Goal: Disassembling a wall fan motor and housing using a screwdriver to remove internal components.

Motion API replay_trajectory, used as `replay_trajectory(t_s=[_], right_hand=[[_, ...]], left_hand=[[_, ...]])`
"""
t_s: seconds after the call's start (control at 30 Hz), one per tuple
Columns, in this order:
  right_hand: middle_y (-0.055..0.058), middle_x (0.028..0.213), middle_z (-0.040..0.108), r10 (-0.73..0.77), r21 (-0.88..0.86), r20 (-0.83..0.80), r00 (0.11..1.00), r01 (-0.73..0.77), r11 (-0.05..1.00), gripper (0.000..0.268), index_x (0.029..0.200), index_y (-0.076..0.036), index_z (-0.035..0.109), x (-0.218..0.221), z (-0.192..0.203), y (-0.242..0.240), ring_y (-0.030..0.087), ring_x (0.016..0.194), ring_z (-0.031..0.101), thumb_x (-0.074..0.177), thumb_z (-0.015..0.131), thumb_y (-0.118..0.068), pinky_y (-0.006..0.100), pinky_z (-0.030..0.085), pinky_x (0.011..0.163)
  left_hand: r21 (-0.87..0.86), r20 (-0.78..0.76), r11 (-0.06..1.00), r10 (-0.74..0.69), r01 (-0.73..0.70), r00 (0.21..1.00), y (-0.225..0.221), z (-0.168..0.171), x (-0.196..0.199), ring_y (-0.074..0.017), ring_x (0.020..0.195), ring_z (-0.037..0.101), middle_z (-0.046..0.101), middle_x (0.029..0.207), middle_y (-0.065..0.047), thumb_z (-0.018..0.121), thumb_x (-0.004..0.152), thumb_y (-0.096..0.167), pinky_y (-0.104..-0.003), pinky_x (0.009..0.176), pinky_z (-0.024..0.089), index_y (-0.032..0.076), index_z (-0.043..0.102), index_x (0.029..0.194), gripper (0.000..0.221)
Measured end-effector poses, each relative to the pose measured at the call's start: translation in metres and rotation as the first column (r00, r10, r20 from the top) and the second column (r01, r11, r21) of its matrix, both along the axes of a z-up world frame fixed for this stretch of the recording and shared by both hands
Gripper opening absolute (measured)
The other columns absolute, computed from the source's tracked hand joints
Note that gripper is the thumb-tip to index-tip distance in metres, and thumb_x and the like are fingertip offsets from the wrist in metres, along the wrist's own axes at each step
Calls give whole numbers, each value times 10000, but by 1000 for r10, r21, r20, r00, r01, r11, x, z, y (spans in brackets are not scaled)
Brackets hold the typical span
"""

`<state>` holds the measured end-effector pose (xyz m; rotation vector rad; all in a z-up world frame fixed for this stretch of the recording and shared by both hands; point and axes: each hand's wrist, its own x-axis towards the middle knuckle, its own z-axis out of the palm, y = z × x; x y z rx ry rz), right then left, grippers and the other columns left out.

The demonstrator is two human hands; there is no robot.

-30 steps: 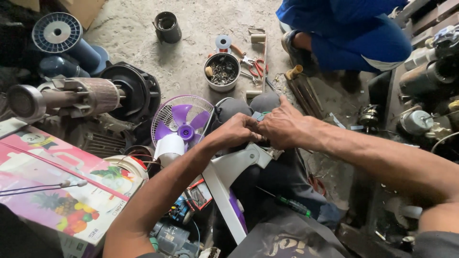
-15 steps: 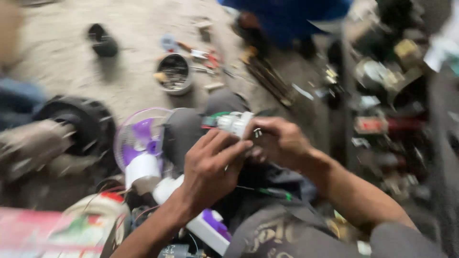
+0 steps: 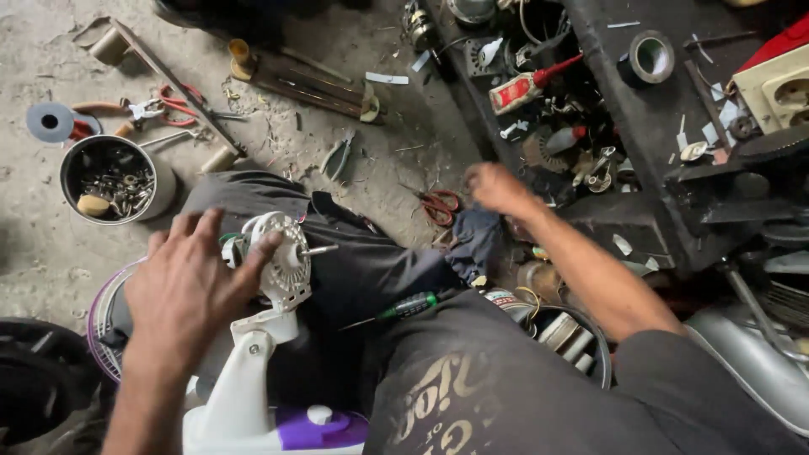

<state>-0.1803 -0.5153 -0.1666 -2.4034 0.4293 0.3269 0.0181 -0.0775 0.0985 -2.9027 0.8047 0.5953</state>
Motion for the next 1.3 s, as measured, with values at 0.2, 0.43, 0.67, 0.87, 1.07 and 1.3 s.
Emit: replay_trajectory(t_s=[0.2, 0.43, 0.67, 0.87, 1.07, 1.3], right_hand=[[253, 852, 713, 15, -528, 80, 997, 30, 849, 175, 907, 14, 708, -4, -9, -71, 505, 738, 667, 775, 595, -4, 576, 511, 659], [116, 1093, 713, 62, -835, -212, 975, -214, 506, 443, 1040, -101, 753, 19, 3, -13, 312, 951, 676, 679, 787, -356, 461, 541, 749], [28, 828, 668, 599, -144, 464, 652, -612, 778, 148, 861, -133, 655, -8, 101, 191, 226, 721, 611, 836, 678, -277, 391, 493, 643], [120, 1088, 553, 792, -123, 88, 604, -783, 610, 340, 1004, -118, 651, -31, 108, 225, 300, 975, 496, 738, 756, -302, 465, 389, 832], [109, 961, 503, 631, -111, 96, 770, -621, 776, 319, 1024, -112, 535, -47, 102, 200, 300, 812, 540, 882, 724, -326, 464, 453, 675], [118, 841, 719, 616, 355, -61, 786, -559, 749, 307, 1076, -90, 559, -13, 130, 178, 335, 666, 635, 896, 651, -320, 464, 509, 632]], left_hand=[[196, -344, 973, 185, -122, 920, -17, 2, 17, -300, 881, 781, 811, 937, -177, 315, 841, 830, -438, 654, 586, 98, 605, 1387, 959], [319, -183, 948, 52, 9, 982, -13, -28, 9, -176, 722, 609, 672, 857, -31, 334, 884, 946, -339, 568, 434, 115, 682, 963, 904], [250, -272, 967, 126, -57, 954, -15, -33, 24, -289, 719, 711, 765, 805, -165, 281, 855, 861, -409, 568, 443, 85, 546, 1369, 968], [33, -311, 928, 364, -372, 878, -9, -3, 12, -395, 854, 704, 726, 960, -265, 628, 746, 686, -491, 711, 572, -74, 565, 1269, 925], [-50, -302, 788, 574, -614, 761, 24, 61, 0, -418, 872, 695, 646, 1142, -299, 878, 696, 444, -514, 627, 606, -76, 503, 1365, 926], [-262, -688, 150, 664, -953, 294, 160, 92, -12, -392, 1086, 540, 540, 1266, -239, 389, 1066, 158, -525, 952, 429, -15, 435, 1468, 440]])
